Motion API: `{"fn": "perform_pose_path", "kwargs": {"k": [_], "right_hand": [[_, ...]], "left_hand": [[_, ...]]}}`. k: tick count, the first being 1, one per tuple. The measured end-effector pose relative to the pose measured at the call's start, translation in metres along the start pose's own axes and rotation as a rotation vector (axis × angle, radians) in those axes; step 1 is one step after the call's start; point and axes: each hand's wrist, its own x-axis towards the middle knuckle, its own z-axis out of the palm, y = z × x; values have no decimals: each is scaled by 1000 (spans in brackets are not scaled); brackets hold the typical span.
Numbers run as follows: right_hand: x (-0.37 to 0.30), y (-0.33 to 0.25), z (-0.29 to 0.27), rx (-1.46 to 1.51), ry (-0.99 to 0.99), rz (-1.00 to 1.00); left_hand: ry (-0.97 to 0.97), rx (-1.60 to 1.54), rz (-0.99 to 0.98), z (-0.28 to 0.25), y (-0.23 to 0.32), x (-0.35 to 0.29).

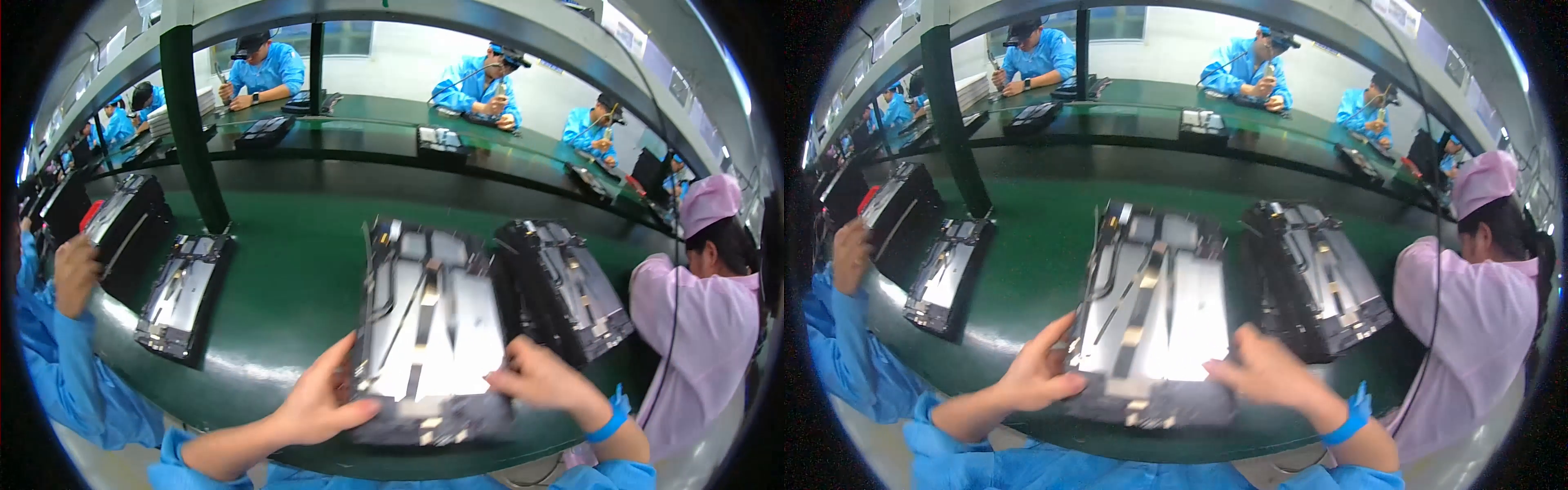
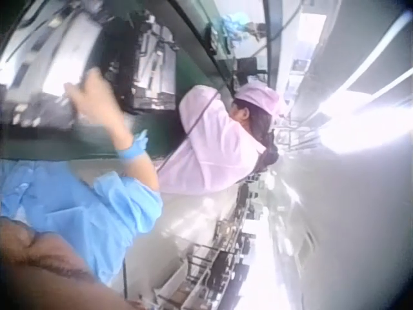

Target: The person assembles internal components, ribbon cables, and internal batteries into tablet device shells by hand on a production line.

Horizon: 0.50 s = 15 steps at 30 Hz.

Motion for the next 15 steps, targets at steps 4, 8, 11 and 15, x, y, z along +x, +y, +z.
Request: {"fn": "perform_pose_path", "kwargs": {"k": [4,8,11,15], "right_hand": [[-2,-13,78,-6,-336,5],[11,-38,80,-277,-596,76],[51,-60,61,-438,-230,66],[108,-79,52,-422,8,45]], "left_hand": [[18,220,-233,-52,-21,-57],[63,987,-83,-65,-49,-96],[44,1165,97,-67,-37,-118],[113,997,158,-56,-50,-125]]}}
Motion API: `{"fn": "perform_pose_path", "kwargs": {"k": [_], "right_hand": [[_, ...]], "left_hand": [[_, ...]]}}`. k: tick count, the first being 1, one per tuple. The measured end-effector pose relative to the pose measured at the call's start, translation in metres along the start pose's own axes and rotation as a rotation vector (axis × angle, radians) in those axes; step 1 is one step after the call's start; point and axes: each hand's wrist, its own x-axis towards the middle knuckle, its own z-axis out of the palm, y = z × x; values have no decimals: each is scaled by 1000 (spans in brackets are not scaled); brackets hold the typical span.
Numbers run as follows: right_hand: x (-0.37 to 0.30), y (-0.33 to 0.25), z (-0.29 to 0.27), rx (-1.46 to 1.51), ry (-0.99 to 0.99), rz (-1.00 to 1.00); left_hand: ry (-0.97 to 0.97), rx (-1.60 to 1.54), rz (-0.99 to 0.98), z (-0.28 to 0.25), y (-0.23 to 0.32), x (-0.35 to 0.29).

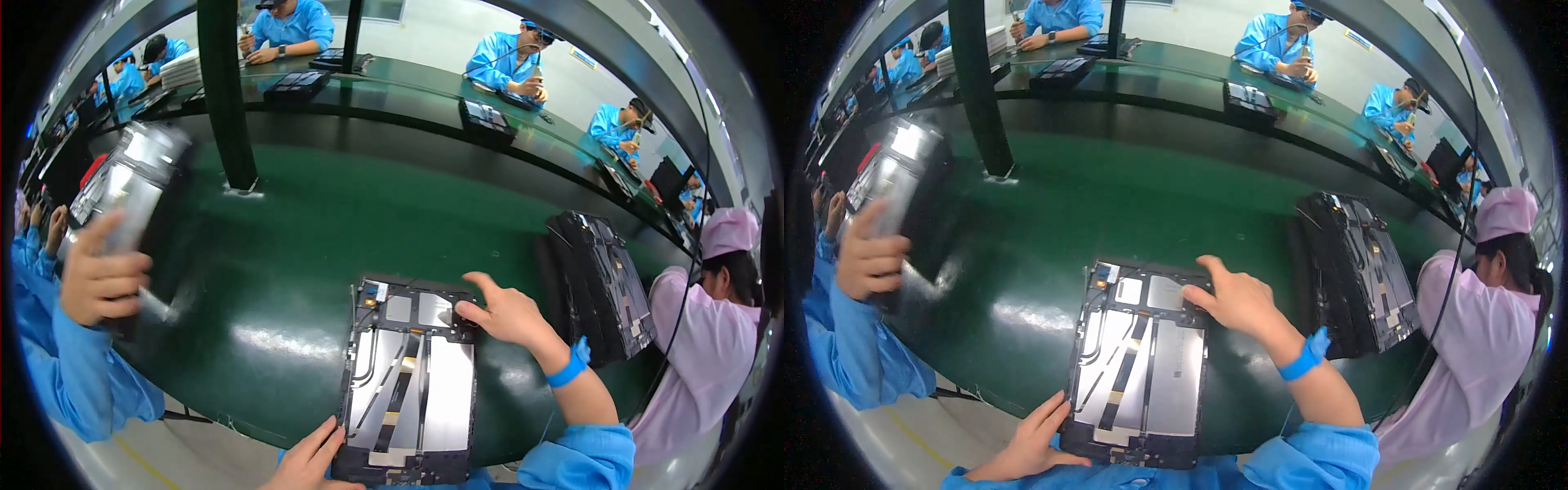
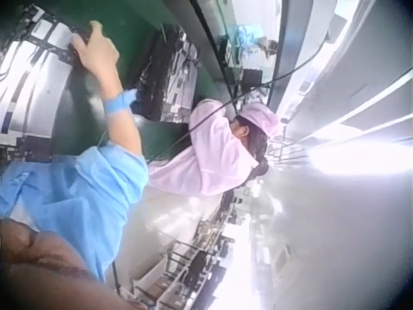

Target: The person assembles internal components, ribbon cables, and internal batteries into tablet device shells by hand on a production line.

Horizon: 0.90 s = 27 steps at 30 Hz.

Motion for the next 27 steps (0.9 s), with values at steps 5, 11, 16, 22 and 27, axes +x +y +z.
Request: {"fn": "perform_pose_path", "kwargs": {"k": [5,11,16,22,27], "right_hand": [[25,4,7,19,-106,-36],[27,3,11,65,-66,-7],[0,13,16,63,-54,-75],[-20,14,15,90,-75,-78],[-18,-8,-18,-178,188,-46]], "left_hand": [[154,-91,-18,8,1,3],[192,-55,87,14,-2,4],[105,43,126,9,9,-15],[99,53,182,8,15,-25],[-27,151,136,-15,23,-9]]}}
